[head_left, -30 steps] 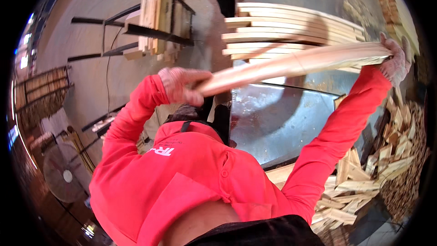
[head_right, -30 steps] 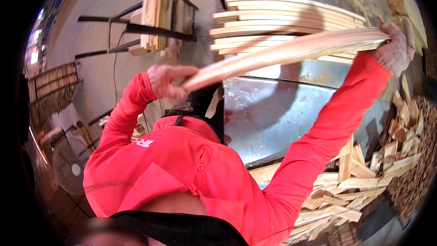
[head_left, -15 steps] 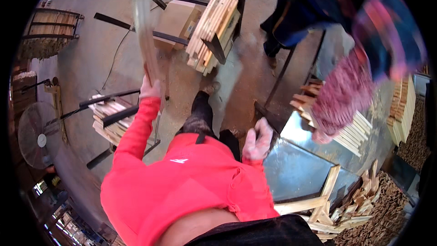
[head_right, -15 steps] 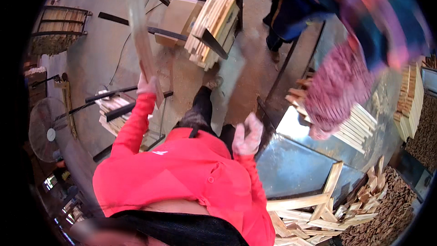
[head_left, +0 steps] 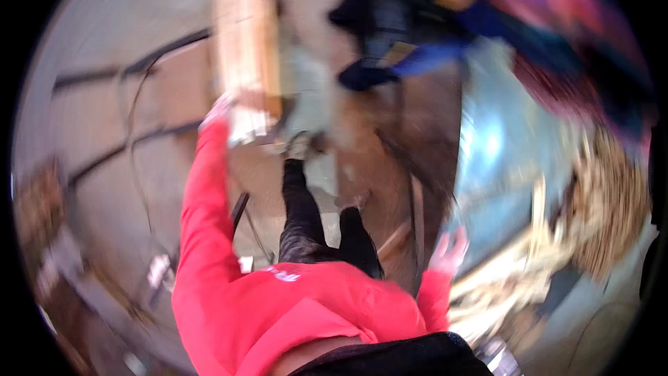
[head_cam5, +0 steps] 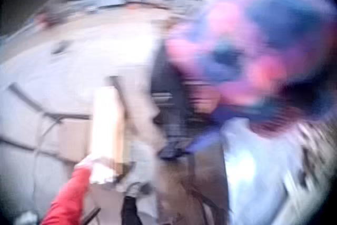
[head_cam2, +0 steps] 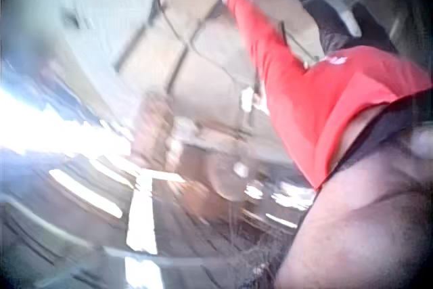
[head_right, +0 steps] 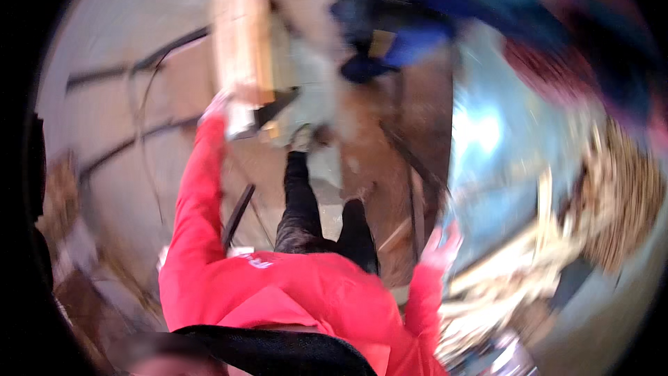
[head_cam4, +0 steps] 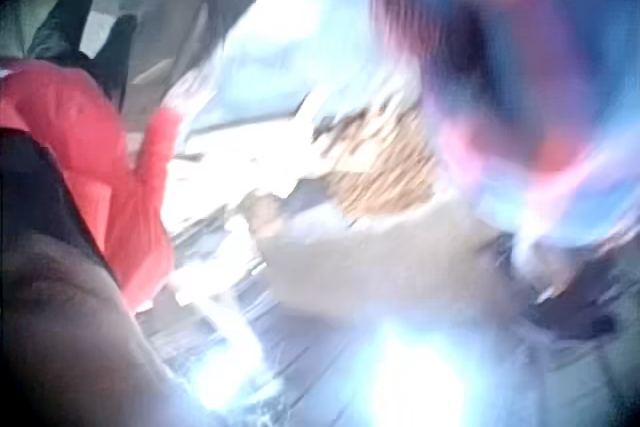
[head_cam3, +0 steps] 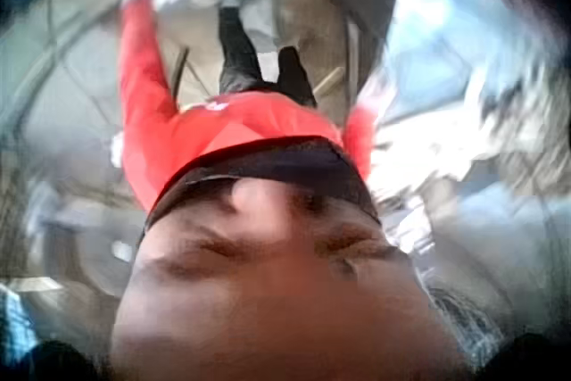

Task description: The person sorts wooden planks on a metal table, picking them up from a disorganized pile and arranging them into neat stacks. The person handles the planks by hand, moving them from the right side of the table to the left side to create organized piles.

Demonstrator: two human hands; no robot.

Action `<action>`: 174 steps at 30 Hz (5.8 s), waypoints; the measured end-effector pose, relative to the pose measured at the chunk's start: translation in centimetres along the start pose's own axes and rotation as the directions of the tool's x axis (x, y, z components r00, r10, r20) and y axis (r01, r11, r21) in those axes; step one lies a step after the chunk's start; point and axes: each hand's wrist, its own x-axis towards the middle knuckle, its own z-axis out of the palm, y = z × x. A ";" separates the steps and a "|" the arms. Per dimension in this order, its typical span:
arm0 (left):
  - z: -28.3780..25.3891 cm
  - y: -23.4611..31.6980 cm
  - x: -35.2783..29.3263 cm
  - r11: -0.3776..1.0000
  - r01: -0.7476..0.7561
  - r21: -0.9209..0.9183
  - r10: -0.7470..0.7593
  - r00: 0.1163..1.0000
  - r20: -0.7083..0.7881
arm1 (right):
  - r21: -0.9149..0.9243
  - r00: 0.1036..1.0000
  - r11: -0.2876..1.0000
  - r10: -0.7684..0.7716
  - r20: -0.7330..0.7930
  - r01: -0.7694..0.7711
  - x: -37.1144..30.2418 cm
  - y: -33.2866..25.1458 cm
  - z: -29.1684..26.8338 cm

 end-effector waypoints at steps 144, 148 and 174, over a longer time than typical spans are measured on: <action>11.0 43.1 -81.0 0.263 -0.930 0.258 0.693 0.368 0.619 | 0.836 0.841 0.103 0.106 0.530 -0.539 -25.4 36.9 -3.7; 11.2 46.3 -78.1 0.279 -0.951 0.131 0.713 0.297 0.636 | 0.663 0.717 -0.557 0.164 0.678 -0.500 -22.8 38.2 -3.3; 11.9 48.6 -62.0 0.644 -0.764 0.053 0.536 0.499 0.681 | 0.376 0.648 0.729 0.120 0.752 -0.572 -6.8 27.9 -9.7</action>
